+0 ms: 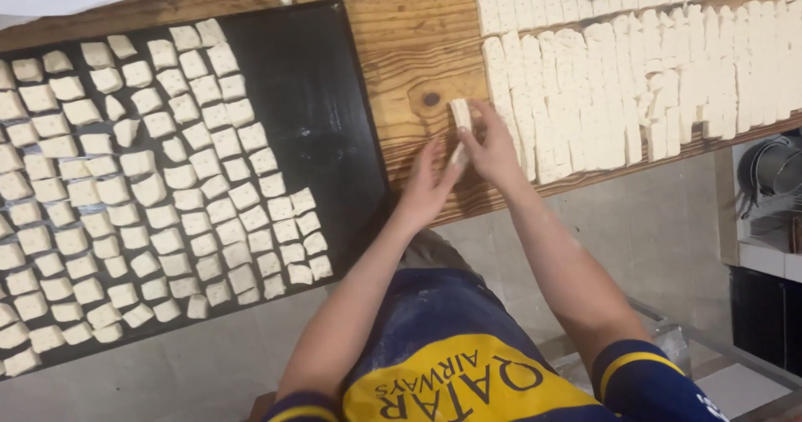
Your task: Organizing small pieces of cut dough into neat rows on a baking tray for baking.
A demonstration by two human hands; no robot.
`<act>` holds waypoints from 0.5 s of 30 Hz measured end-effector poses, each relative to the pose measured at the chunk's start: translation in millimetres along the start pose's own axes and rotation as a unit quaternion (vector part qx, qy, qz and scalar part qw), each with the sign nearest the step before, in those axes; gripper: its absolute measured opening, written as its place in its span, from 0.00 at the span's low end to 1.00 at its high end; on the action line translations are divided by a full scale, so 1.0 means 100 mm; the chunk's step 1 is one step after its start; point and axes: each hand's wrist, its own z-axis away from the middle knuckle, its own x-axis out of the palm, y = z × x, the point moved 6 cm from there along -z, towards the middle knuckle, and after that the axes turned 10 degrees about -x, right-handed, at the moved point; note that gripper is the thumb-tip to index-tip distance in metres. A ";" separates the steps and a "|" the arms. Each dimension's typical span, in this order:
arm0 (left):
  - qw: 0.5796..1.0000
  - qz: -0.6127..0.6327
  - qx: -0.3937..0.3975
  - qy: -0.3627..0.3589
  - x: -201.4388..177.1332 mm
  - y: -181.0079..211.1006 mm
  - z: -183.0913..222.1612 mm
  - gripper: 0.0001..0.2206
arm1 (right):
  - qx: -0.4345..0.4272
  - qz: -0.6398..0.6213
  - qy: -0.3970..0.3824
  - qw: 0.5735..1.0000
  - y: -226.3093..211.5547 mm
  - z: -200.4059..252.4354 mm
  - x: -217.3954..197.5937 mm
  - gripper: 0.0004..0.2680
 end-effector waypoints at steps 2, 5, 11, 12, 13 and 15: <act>0.997 -0.050 -0.050 -0.028 0.20 0.08 -0.27 0.39 | 0.131 -0.213 -0.013 0.968 -0.10 0.09 0.02 0.25; 0.995 0.042 -0.088 0.023 0.22 -0.64 -0.86 0.24 | 0.208 -0.388 -0.008 0.898 0.13 0.06 0.10 0.19; 0.990 0.139 -0.026 0.020 -0.10 -0.40 -0.35 0.18 | 0.139 -0.476 -0.137 0.858 -0.06 -0.01 0.19 0.11; 0.989 0.144 -0.030 0.032 -0.15 -0.39 -0.21 0.18 | 0.139 -0.476 -0.149 0.856 -0.08 0.01 0.24 0.11; 0.985 0.158 -0.048 0.045 -0.21 -0.39 -0.06 0.19 | 0.110 -0.494 -0.183 0.843 -0.17 0.03 0.30 0.11; 0.981 0.171 -0.060 0.069 -0.36 -0.45 0.20 0.20 | 0.071 -0.514 -0.224 0.825 -0.46 0.04 0.39 0.15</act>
